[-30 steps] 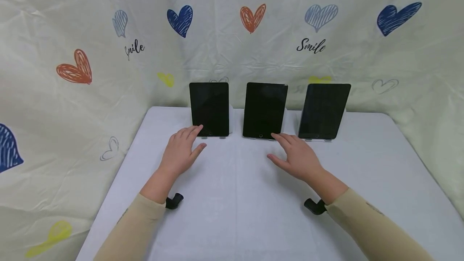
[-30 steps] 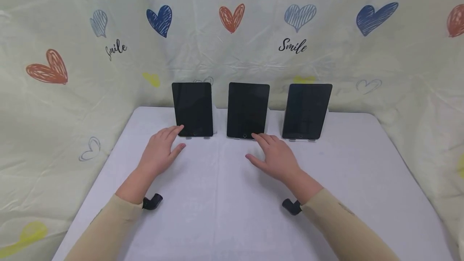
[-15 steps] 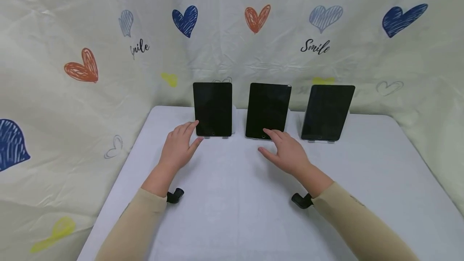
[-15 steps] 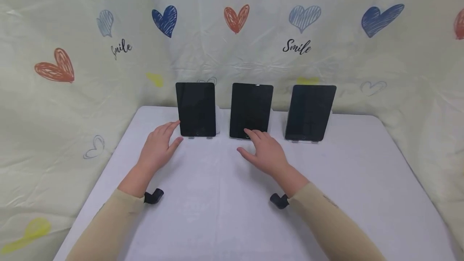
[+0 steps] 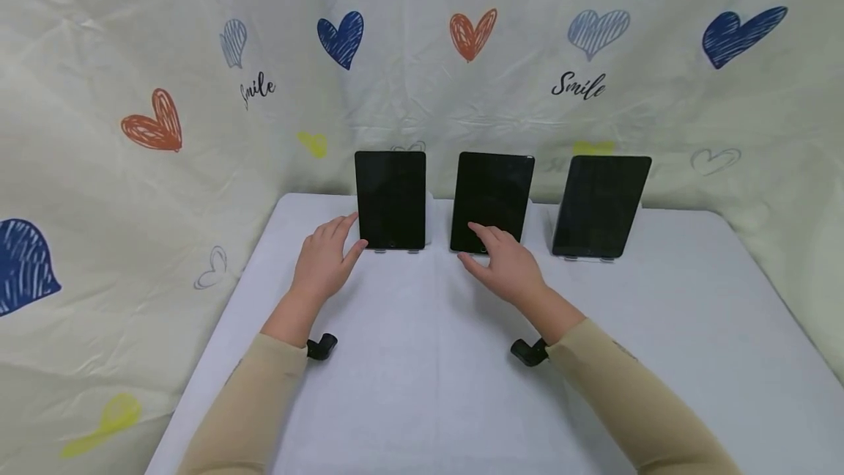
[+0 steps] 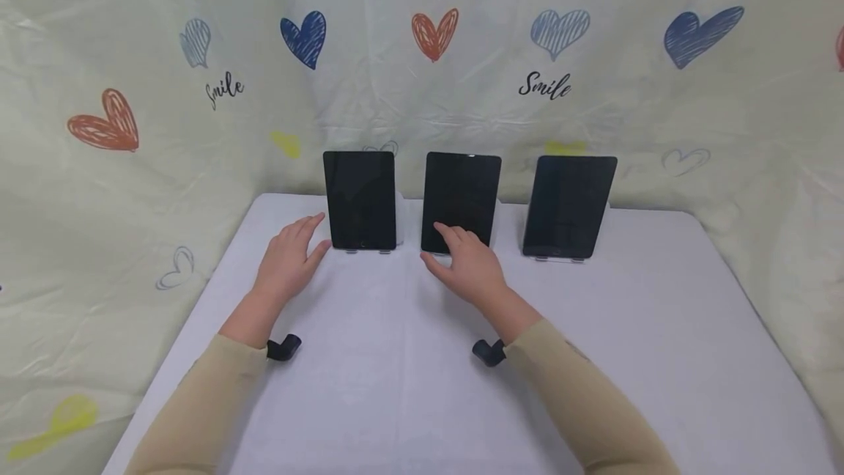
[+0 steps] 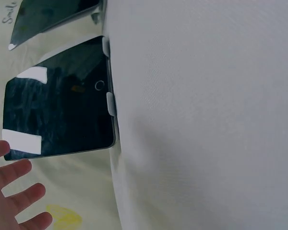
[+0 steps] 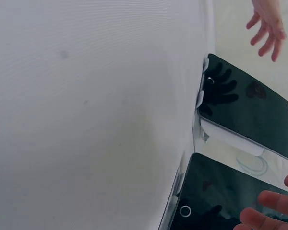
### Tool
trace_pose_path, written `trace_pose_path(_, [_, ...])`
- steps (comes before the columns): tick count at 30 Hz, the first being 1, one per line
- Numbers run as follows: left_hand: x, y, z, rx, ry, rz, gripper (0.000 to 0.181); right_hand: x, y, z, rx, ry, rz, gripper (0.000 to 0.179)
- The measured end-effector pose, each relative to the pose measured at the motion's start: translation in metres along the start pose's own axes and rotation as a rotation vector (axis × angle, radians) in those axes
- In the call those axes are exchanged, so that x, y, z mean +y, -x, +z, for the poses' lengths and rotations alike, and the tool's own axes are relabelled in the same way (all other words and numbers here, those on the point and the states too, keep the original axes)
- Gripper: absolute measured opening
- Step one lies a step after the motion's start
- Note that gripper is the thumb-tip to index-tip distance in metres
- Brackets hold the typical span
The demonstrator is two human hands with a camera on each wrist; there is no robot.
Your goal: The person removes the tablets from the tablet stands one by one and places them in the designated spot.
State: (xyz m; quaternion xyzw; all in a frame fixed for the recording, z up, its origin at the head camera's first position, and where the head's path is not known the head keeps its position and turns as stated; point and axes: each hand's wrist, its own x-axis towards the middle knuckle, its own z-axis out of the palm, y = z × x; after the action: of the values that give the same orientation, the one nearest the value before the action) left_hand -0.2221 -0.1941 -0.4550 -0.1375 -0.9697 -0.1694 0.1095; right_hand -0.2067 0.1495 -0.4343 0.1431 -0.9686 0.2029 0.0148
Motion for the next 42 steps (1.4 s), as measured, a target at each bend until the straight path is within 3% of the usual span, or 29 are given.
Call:
trace_pose_path(10, [-0.005, -0.008, 0.003, -0.034, 0.015, -0.065, 0.067, -0.009, -0.015, 0.009, 0.009, -0.059, 0.046, 0.071])
trace_pose_path(21, [-0.009, -0.023, 0.007, -0.03, 0.036, -0.08, 0.071, -0.016, -0.032, 0.016, 0.037, -0.069, 0.062, 0.067])
trace_pose_path(42, [-0.018, -0.054, 0.01, -0.038, 0.088, -0.16, 0.073, -0.047, -0.074, 0.018, 0.029, -0.14, 0.138, 0.068])
